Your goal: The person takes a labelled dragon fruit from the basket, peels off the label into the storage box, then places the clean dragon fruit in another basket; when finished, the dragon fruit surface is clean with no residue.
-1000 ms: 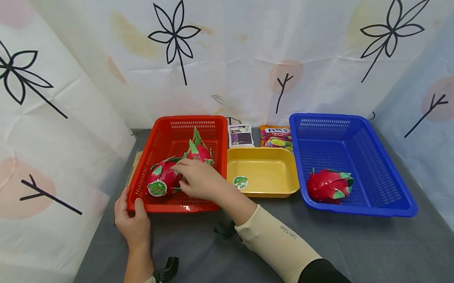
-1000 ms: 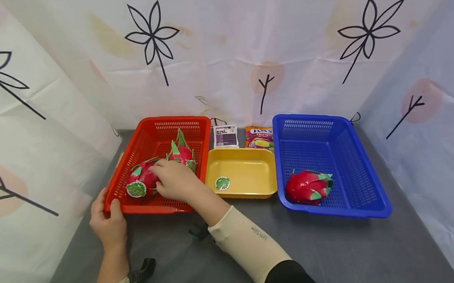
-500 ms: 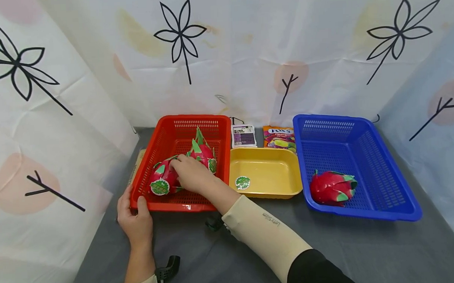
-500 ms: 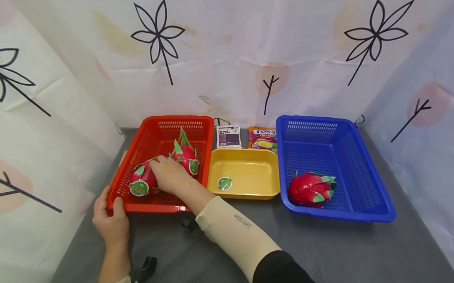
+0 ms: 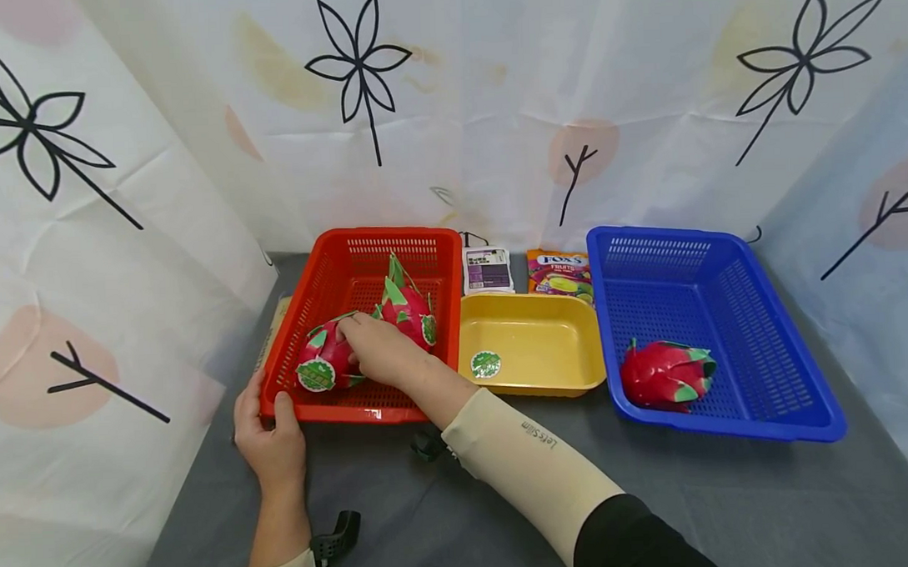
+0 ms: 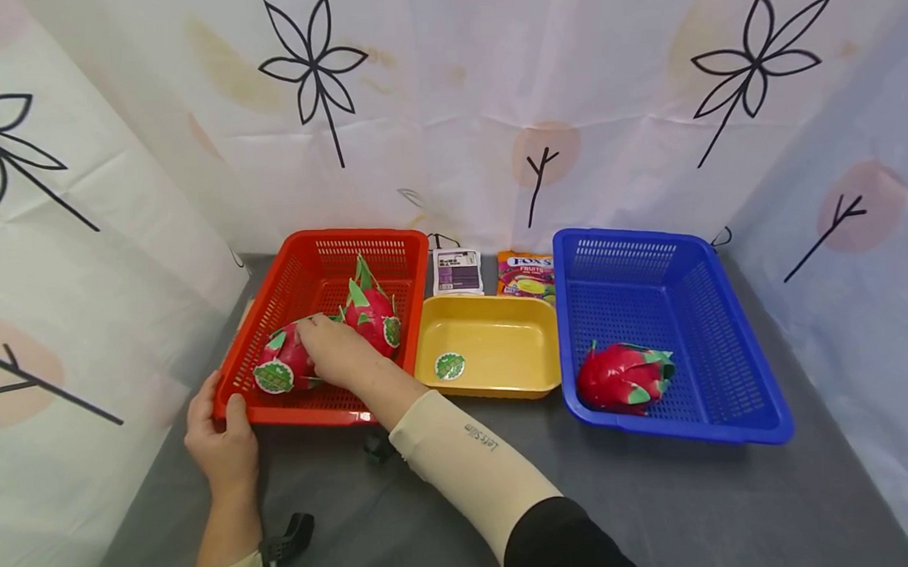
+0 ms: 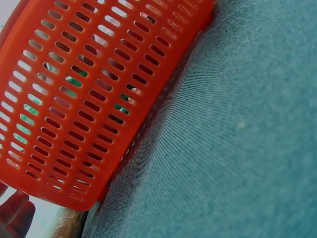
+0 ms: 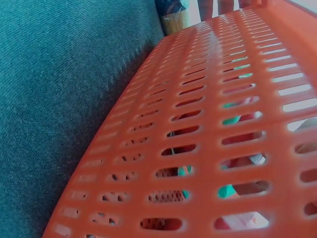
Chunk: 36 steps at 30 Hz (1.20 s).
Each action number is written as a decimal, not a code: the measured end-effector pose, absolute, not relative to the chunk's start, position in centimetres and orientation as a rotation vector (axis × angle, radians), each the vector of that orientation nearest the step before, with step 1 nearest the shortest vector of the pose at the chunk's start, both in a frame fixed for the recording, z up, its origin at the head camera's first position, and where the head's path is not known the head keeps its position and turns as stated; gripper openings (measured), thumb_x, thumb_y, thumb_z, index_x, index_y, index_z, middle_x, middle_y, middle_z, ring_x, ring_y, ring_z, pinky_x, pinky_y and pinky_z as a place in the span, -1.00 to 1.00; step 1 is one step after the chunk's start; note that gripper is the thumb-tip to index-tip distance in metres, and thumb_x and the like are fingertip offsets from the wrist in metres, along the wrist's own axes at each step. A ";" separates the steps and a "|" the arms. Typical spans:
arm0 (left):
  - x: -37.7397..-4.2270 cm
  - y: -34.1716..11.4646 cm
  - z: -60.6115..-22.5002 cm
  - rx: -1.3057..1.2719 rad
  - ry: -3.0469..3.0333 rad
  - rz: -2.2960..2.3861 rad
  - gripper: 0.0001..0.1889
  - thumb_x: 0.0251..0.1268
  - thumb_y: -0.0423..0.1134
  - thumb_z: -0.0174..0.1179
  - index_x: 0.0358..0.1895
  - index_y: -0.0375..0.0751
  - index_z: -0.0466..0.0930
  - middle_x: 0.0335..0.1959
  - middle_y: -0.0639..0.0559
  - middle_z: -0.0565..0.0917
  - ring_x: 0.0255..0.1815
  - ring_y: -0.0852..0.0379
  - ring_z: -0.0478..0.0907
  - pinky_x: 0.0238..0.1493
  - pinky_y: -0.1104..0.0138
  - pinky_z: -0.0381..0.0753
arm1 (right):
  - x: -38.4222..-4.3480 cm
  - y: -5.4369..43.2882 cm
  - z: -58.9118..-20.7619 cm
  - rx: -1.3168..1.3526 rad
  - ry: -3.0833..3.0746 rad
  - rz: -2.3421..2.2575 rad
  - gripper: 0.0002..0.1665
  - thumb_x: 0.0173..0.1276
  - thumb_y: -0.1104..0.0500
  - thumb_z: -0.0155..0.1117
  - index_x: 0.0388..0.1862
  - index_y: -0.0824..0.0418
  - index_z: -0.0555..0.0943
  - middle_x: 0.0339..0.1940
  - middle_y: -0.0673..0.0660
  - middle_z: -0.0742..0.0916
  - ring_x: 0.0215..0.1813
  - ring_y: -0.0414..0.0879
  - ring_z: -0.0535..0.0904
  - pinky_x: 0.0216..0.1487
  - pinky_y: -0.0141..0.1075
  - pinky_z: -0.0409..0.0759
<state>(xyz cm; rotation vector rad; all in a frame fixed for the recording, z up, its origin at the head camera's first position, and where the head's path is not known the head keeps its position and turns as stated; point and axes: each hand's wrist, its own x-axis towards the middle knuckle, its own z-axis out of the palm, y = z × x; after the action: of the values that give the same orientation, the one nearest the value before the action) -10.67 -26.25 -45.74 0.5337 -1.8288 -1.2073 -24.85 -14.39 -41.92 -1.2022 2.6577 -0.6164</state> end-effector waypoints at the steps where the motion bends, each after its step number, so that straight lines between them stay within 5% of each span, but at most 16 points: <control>1: -10.7 -26.3 -45.8 0.534 -1.828 -1.206 -0.56 0.36 -0.45 0.12 0.30 -0.39 0.58 0.24 -0.28 0.59 0.21 -0.03 0.51 0.19 0.43 0.55 | -24.8 -14.4 -41.9 -1.206 2.661 -0.620 -0.43 0.24 0.13 0.56 0.17 0.10 0.51 0.14 0.04 0.60 0.01 -0.19 0.50 0.09 -0.43 0.59; 15: -11.5 -28.7 -49.7 0.544 -1.849 -1.224 -0.52 0.37 -0.36 0.22 0.35 -0.09 0.60 0.27 0.01 0.60 0.23 0.09 0.49 0.16 0.43 0.57 | -24.1 -13.3 -40.7 -1.186 2.689 -0.850 -0.49 0.37 0.05 0.43 0.22 0.13 0.50 0.16 0.05 0.60 0.11 -0.19 0.48 0.14 -0.44 0.59; 29: -11.8 -28.7 -49.8 0.517 -1.832 -1.234 -0.53 0.39 -0.39 0.16 0.36 -0.19 0.57 0.26 -0.07 0.59 0.21 0.12 0.50 0.13 0.50 0.55 | -22.4 -10.3 -36.1 -1.170 2.562 -1.332 -0.55 0.42 0.16 0.35 0.20 0.21 0.45 0.15 0.08 0.58 0.12 -0.17 0.46 -0.01 -0.53 0.59; 36: -11.6 -28.0 -48.7 0.534 -1.807 -1.239 -0.55 0.40 -0.41 0.10 0.34 -0.35 0.55 0.25 -0.20 0.58 0.18 0.14 0.49 0.18 0.46 0.54 | -21.2 -7.1 -33.5 -1.138 2.541 -1.516 -0.57 0.43 0.23 0.34 0.20 0.24 0.45 0.12 0.10 0.58 0.15 -0.12 0.48 0.03 -0.43 0.64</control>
<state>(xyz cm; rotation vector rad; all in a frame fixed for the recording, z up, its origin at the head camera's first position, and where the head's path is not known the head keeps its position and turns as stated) -11.63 -27.99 -48.73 0.5339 -1.8073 -1.2390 -21.25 -7.08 -33.50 -1.1380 2.5410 -1.5165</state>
